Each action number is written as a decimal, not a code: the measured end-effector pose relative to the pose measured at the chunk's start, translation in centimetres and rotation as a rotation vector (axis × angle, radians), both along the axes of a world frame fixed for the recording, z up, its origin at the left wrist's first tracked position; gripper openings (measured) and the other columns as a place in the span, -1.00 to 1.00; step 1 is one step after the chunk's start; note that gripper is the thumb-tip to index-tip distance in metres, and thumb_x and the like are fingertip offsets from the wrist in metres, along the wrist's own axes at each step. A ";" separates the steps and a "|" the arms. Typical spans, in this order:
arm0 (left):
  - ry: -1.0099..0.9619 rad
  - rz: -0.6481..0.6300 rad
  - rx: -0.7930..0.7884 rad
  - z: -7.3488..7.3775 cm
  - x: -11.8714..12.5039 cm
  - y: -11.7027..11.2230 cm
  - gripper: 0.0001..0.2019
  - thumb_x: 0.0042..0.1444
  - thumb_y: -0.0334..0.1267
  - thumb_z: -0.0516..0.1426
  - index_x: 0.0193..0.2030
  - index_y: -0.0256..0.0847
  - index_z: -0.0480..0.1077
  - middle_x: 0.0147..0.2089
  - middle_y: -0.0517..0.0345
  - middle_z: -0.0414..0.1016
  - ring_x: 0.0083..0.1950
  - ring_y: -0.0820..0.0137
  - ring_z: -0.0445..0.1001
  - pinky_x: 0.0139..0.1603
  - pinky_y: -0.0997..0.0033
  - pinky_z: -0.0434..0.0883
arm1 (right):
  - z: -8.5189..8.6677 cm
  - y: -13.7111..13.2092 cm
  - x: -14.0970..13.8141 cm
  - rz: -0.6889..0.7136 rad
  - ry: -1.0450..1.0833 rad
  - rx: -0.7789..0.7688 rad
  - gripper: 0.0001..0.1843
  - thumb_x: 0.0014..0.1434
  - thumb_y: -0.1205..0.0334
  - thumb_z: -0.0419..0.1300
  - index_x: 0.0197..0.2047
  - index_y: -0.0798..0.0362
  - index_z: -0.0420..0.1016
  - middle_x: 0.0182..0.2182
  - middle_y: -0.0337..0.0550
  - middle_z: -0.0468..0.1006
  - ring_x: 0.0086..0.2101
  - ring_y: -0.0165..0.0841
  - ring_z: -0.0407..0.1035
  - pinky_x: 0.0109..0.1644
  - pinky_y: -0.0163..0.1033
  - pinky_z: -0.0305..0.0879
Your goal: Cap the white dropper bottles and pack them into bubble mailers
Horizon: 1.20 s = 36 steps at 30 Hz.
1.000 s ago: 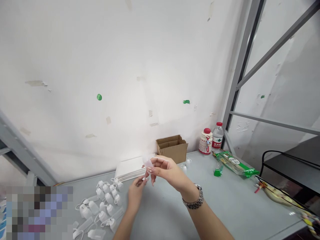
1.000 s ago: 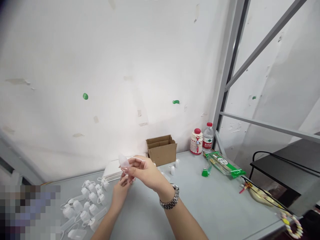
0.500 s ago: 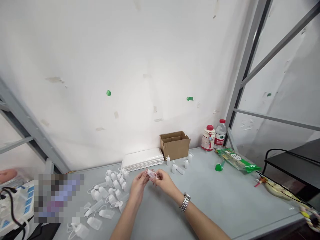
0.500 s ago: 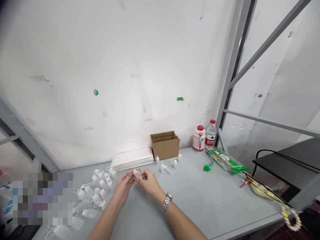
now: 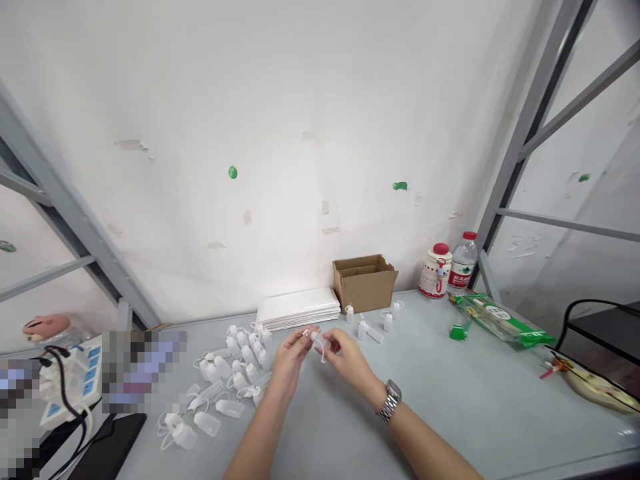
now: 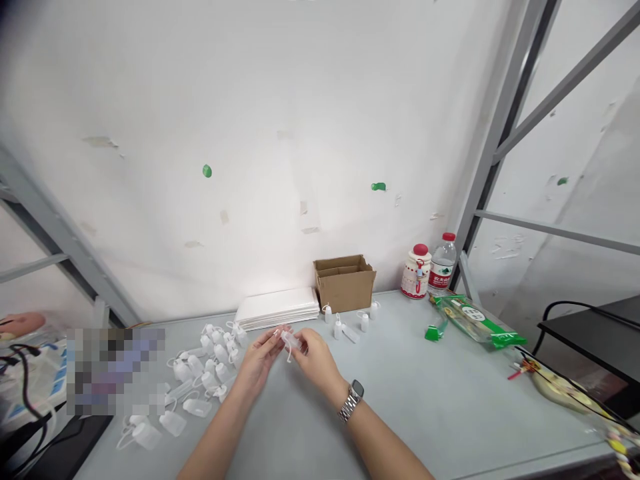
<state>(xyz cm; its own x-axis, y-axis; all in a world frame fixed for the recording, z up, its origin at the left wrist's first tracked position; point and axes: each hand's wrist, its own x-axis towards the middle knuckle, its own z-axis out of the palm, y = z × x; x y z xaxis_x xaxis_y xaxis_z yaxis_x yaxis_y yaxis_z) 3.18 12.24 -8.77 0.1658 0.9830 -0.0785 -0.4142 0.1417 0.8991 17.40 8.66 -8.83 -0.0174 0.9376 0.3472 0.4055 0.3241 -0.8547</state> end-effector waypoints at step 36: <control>0.106 -0.021 0.148 -0.2 0.1 -0.3 -0.63 -0.17 -0.08 0.30 -0.21 -0.22 0.57 -0.06 -0.06 0.57 0.08 0.11 0.43 0.20 0.13 0.20 | -0.4 0.5 0.0 0.289 0.874 -0.567 -0.51 -0.14 -0.16 0.34 -0.47 0.17 0.49 -0.70 -0.35 0.30 -0.64 -0.54 0.13 -0.44 -0.31 0.08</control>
<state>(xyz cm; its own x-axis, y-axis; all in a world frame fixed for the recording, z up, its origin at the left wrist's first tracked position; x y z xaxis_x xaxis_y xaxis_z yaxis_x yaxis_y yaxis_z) 3.32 11.98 -8.93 0.1854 0.9814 0.0489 -0.3144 0.0121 0.9492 17.42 9.17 -9.23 -0.2208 0.9657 -0.1364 -0.4461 -0.2244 -0.8664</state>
